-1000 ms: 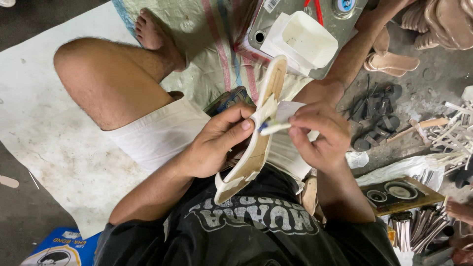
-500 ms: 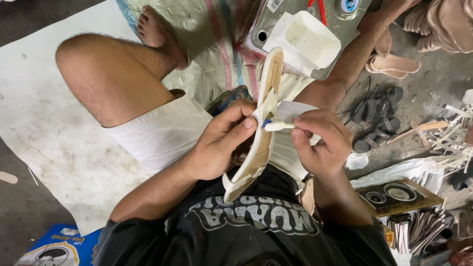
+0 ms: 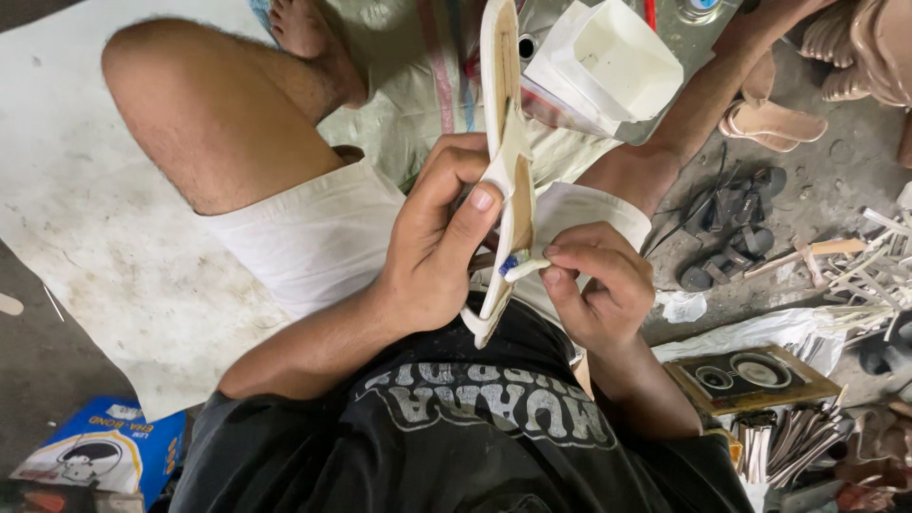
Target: The person sits on the floor and uses a toothbrush to scrub the soles of beige flip-flops. They repeatedly dip the brush into a container of liquid and scrub the textured surface of each slipper before placing it aside.
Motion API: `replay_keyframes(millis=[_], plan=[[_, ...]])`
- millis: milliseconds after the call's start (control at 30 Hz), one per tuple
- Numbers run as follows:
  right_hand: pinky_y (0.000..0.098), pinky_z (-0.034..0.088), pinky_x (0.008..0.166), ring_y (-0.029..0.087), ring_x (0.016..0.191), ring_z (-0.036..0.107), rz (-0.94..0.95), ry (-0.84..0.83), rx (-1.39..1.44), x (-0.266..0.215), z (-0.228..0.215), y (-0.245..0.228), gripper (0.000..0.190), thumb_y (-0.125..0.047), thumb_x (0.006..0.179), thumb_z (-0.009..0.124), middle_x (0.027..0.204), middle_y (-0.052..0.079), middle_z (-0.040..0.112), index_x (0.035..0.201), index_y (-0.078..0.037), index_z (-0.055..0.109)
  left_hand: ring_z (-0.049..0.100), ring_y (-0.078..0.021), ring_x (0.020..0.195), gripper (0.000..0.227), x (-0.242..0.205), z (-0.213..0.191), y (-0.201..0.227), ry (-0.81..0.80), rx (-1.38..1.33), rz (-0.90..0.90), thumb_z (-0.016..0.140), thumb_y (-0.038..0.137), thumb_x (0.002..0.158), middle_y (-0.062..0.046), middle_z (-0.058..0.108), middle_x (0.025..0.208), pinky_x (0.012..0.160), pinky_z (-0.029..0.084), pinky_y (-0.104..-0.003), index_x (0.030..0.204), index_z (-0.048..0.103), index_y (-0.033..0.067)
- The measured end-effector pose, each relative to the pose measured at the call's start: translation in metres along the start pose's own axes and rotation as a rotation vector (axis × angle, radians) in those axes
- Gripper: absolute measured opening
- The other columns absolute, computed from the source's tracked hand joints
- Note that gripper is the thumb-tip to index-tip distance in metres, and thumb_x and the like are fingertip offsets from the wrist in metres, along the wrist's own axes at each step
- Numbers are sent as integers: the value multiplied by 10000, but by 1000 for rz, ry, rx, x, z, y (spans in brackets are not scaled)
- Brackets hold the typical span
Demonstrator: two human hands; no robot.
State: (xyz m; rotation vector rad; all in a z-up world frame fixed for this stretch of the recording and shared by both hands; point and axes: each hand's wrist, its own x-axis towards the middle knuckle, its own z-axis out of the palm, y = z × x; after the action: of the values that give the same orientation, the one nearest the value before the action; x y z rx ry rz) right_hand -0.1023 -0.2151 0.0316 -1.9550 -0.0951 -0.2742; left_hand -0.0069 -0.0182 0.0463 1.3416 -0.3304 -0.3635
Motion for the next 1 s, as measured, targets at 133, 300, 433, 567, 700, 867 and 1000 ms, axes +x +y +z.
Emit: replay_keyframes(millis=[133, 300, 433, 567, 700, 867, 1000], plan=[[260, 547, 661, 212, 830, 698, -22, -39, 5, -3, 2, -4, 150, -86, 964, 760, 964, 165, 702, 1064, -17, 673, 531, -139, 1142, 271, 2, 0, 0, 33, -5, -23, 460, 267, 1209, -83, 534, 1257, 1039, 450, -262, 1182, 565, 20], [286, 554, 690, 215, 829, 701, -109, -124, -64, 6, -11, -5, 150, -136, 947, 777, 954, 166, 699, 1030, -46, 691, 542, -143, 1162, 286, 4, -2, -1, 4, 89, 36, 444, 279, 1231, -74, 550, 1236, 1064, 456, -261, 1189, 578, 30], [310, 543, 698, 211, 791, 705, -178, -151, -136, 16, -28, 3, 153, -163, 920, 783, 904, 146, 711, 986, -49, 705, 551, -146, 1150, 291, 6, -4, 0, -24, 99, 10, 444, 285, 1216, -80, 547, 1224, 1055, 469, -268, 1189, 583, 31], [273, 563, 692, 183, 791, 713, -78, -144, -42, 12, -25, 5, 174, -168, 927, 783, 934, 142, 707, 1006, -40, 697, 546, -139, 1124, 291, 7, -3, 1, -15, 93, 16, 439, 289, 1208, -78, 548, 1187, 1043, 462, -272, 1186, 579, 35], [269, 568, 676, 199, 811, 711, -99, -145, -33, 6, -11, 2, 153, -160, 928, 791, 946, 145, 703, 1003, -56, 708, 539, -72, 886, 258, 6, 0, -3, 42, -127, -109, 447, 288, 1184, -25, 552, 1077, 842, 479, -241, 1206, 549, 52], [298, 530, 644, 208, 780, 704, -191, -189, -147, 9, -12, 0, 149, -179, 914, 799, 922, 116, 704, 985, -86, 707, 477, -13, 754, 223, 3, -2, -16, 79, -361, -213, 471, 280, 1206, 33, 550, 924, 686, 426, -190, 1177, 529, 66], [273, 532, 593, 191, 745, 694, -158, -114, -150, 12, -15, 4, 147, -137, 983, 762, 943, 101, 719, 1072, -47, 690, 461, -15, 772, 199, -3, -6, -22, -9, -408, -325, 498, 269, 1184, 42, 535, 883, 697, 405, -197, 1173, 542, 75]])
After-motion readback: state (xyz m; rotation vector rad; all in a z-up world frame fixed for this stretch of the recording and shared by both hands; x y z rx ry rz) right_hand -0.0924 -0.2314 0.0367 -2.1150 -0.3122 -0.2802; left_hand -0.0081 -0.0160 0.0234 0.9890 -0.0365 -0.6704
